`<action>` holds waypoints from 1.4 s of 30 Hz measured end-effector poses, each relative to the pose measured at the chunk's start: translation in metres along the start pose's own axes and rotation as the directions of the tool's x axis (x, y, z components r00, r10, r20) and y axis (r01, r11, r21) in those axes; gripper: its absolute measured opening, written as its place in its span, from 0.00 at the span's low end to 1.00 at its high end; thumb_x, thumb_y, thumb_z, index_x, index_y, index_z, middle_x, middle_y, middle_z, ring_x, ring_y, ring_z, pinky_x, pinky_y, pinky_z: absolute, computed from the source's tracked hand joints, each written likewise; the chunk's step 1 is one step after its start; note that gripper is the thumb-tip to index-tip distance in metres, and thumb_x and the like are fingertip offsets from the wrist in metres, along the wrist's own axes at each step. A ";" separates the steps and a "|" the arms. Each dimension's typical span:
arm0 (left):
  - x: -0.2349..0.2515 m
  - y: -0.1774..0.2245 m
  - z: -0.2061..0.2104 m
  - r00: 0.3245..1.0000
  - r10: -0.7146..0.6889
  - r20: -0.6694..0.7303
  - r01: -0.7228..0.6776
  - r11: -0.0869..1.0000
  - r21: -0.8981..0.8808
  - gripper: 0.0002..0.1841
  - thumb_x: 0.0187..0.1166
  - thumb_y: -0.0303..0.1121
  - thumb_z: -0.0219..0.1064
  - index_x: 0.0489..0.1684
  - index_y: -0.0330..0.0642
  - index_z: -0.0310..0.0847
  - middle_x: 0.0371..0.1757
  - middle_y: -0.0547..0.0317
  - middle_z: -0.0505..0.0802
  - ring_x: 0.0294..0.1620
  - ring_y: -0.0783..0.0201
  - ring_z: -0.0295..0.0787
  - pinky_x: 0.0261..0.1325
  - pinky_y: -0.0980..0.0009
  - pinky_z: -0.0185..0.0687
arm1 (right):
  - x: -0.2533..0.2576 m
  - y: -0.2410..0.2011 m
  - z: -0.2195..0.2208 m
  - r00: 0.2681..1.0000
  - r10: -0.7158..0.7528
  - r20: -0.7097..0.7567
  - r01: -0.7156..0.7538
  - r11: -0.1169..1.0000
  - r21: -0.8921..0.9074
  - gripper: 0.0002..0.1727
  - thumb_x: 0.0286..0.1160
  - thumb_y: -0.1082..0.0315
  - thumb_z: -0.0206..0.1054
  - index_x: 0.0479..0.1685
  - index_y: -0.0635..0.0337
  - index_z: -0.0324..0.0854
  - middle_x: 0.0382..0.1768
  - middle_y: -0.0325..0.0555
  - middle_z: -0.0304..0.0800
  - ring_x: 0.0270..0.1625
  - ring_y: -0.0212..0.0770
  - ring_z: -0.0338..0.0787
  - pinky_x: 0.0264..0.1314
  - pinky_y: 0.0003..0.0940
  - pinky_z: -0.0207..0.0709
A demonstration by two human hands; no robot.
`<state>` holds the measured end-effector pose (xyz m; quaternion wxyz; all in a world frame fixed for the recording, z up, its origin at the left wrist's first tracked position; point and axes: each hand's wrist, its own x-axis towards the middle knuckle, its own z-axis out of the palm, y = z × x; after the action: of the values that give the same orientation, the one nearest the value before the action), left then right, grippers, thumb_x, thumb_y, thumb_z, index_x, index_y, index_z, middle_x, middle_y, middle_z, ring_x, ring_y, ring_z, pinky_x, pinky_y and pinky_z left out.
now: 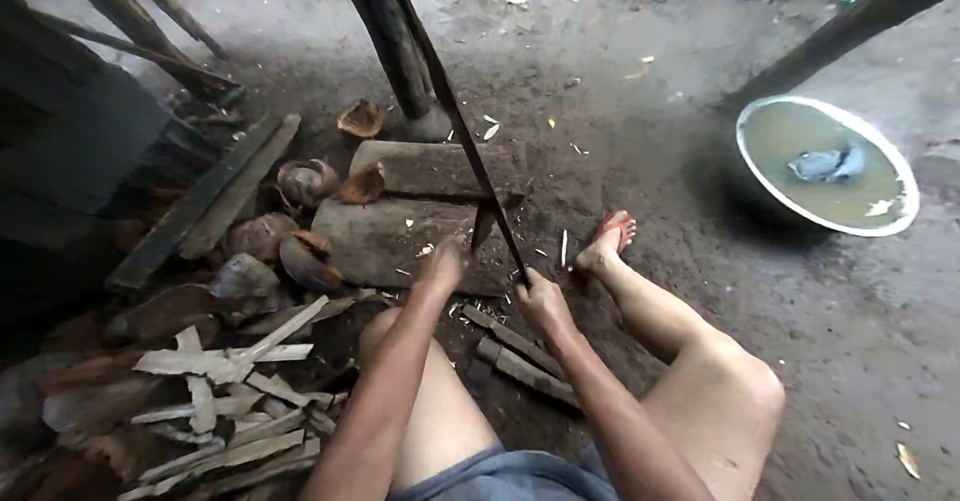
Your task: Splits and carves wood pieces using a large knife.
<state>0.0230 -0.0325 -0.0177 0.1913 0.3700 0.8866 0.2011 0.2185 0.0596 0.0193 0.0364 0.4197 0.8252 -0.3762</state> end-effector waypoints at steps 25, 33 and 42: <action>-0.001 -0.044 0.018 0.970 -0.241 -0.035 0.212 0.907 -0.363 0.34 0.82 0.26 0.65 0.90 0.48 0.61 0.71 0.42 0.87 0.67 0.44 0.89 0.70 0.44 0.83 | -0.028 0.005 -0.007 0.983 -0.075 -0.166 0.066 0.996 -0.058 0.18 0.85 0.54 0.55 0.57 0.52 0.85 0.32 0.49 0.92 0.37 0.52 0.93 0.41 0.57 0.83; 0.007 -0.034 0.021 0.973 -0.224 -0.053 0.181 0.888 -0.422 0.33 0.84 0.28 0.64 0.91 0.50 0.60 0.72 0.42 0.87 0.67 0.43 0.89 0.68 0.42 0.84 | -0.049 -0.006 -0.035 0.913 -0.225 -0.340 0.250 0.968 0.030 0.17 0.87 0.58 0.58 0.47 0.64 0.86 0.27 0.50 0.89 0.30 0.43 0.90 0.37 0.43 0.84; 0.001 -0.033 0.019 0.972 -0.232 -0.030 0.205 0.906 -0.371 0.37 0.78 0.22 0.64 0.91 0.51 0.60 0.73 0.43 0.86 0.66 0.44 0.89 0.68 0.43 0.84 | 0.004 0.025 0.015 0.994 0.105 -0.023 -0.103 0.993 0.049 0.21 0.89 0.51 0.51 0.60 0.51 0.84 0.37 0.50 0.90 0.41 0.51 0.91 0.45 0.57 0.82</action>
<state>0.0125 -0.0490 -0.0506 0.2453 0.2185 0.8759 0.3533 0.2302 0.0619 -0.0072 0.0353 0.4677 0.7935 -0.3878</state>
